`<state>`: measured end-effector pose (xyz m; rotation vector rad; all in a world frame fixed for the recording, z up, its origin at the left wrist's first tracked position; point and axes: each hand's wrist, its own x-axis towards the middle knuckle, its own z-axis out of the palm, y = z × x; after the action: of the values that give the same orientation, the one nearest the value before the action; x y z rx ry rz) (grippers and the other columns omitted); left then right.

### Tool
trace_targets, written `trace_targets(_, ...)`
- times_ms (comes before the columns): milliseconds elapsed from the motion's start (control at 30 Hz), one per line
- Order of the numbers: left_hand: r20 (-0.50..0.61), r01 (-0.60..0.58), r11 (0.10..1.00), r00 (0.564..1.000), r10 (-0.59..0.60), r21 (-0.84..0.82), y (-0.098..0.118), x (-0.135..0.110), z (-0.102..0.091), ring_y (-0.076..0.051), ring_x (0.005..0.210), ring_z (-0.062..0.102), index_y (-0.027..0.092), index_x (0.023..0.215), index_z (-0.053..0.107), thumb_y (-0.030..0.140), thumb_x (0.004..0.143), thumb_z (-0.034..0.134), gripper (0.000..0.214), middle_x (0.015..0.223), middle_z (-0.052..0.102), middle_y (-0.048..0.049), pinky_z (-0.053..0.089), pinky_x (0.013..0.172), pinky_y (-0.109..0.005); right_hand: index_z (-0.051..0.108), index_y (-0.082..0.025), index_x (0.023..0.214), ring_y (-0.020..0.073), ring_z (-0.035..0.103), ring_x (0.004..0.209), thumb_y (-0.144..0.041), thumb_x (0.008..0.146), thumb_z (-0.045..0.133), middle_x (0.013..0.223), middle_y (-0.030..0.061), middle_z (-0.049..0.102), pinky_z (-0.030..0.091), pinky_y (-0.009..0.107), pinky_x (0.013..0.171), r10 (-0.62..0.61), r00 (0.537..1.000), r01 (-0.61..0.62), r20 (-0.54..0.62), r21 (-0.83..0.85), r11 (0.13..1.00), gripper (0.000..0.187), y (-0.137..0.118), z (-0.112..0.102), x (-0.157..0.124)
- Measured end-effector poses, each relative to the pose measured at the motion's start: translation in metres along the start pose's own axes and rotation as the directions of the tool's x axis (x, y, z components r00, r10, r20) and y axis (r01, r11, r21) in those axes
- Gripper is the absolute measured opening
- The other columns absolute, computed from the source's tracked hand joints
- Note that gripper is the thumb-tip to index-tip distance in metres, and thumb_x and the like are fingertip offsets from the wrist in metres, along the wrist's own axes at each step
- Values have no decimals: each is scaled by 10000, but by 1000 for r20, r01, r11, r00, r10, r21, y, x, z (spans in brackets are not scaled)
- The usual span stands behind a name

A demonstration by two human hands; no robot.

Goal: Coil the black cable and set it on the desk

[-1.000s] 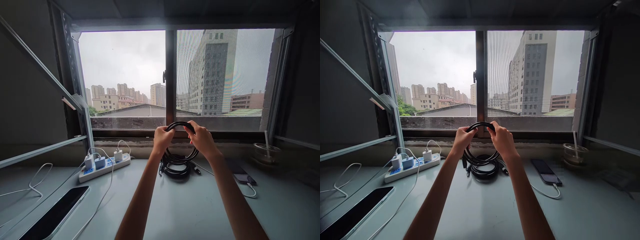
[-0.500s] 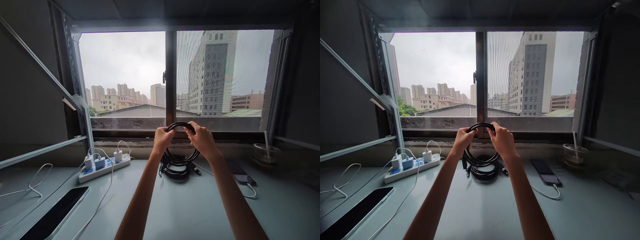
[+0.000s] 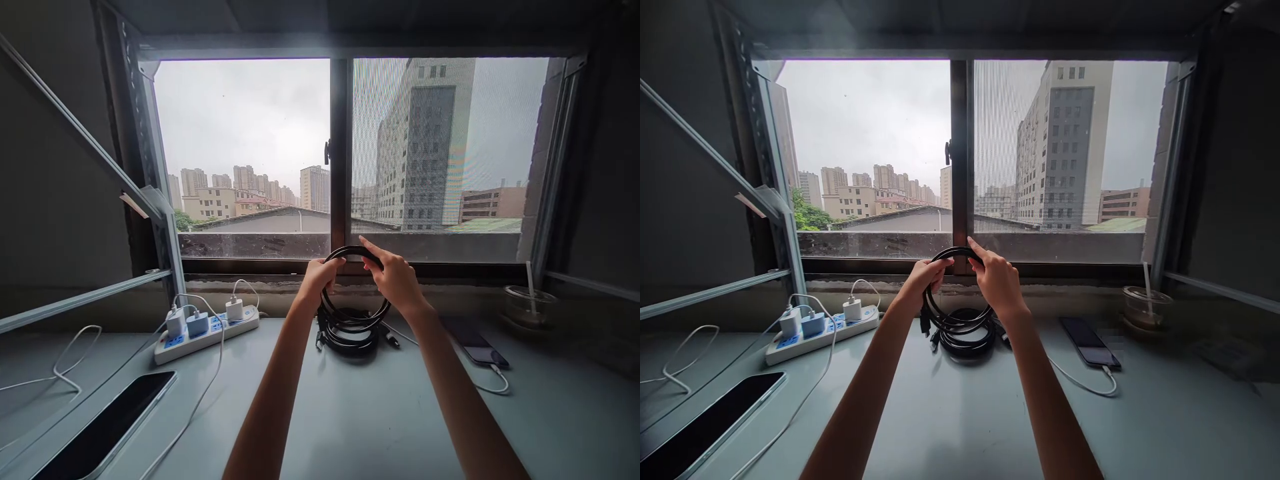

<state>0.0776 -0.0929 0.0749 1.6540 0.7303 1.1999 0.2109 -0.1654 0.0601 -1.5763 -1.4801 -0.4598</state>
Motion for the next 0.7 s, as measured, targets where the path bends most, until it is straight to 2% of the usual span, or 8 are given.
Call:
trace_targets(67, 55, 15, 997, 998, -11, -75, 3, -1, -2, -21, 311, 241, 204, 413, 281, 243, 675, 615, 426, 356, 244, 91, 186, 349, -197, 478, -313, 1342, 256, 654, 957, -336, 908, 478, 1049, 23, 706, 504, 344, 728, -9, 999, 9, -53, 7, 1000, 435, -1, 0, 1)
trace_targets(133, 135, 55, 981, 990, -30, -187, 6, -2, -5, -9, 321, 216, 196, 430, 299, 209, 658, 637, 408, 372, 230, 99, 166, 344, -190, 500, -311, 1325, 265, 650, 975, -359, 903, 488, 1075, 29, 699, 509, 366, 752, -11, 997, 12, -78, 20, 1000, 425, -2, -2, 1)
trace_targets(233, 283, 179, 913, 956, -74, -366, 9, -3, -10, 1, 323, 184, 171, 498, 408, 176, 664, 642, 287, 388, 220, 112, 142, 326, -167, 511, -293, 1319, 269, 655, 971, -340, 897, 500, 1105, 36, 689, 514, 382, 772, -22, 996, 25, -84, 41, 999, 425, -1, -5, 1)
trace_targets(333, 382, 287, 830, 919, -97, -478, 9, -5, -9, 10, 320, 168, 164, 539, 425, 164, 686, 629, 252, 403, 217, 118, 141, 315, -145, 542, -256, 1295, 259, 653, 987, -292, 887, 516, 1126, 48, 681, 521, 370, 783, -34, 996, 41, -85, 83, 996, 410, 4, -9, 2)
trace_targets(433, 371, 287, 815, 923, -96, -503, 8, -6, -1, 14, 312, 180, 154, 566, 454, 154, 703, 602, 202, 410, 235, 116, 140, 312, -138, 583, -258, 1252, 251, 659, 968, -255, 874, 529, 1100, 48, 692, 527, 369, 775, -31, 994, 40, -108, 80, 996, 382, 11, -12, 3)
trace_targets(533, 303, 232, 865, 948, -99, -444, 4, -6, 10, -5, 304, 243, 158, 561, 463, 175, 714, 588, 199, 396, 252, 106, 176, 317, -155, 613, -258, 1215, 240, 658, 962, -228, 855, 550, 1080, 45, 699, 514, 380, 820, -46, 984, 59, -170, 74, 995, 367, 17, -12, 4)
trace_targets(633, 212, 198, 893, 970, -119, -404, 1, -5, 16, -31, 340, 365, 172, 522, 424, 194, 678, 622, 253, 398, 309, 87, 259, 353, -166, 642, -239, 1175, 221, 656, 951, -227, 842, 564, 1055, 47, 707, 503, 363, 841, -62, 972, 90, -227, 115, 989, 342, 18, -13, 6)
trace_targets(700, 148, 185, 890, 980, -134, -417, -1, -3, 18, -52, 406, 464, 156, 577, 496, 199, 651, 650, 176, 428, 395, 70, 335, 411, -166, 663, -232, 1141, 203, 656, 920, -241, 842, 568, 1025, 45, 713, 502, 334, 818, -78, 958, 117, -278, 128, 985, 314, 15, -16, 6)
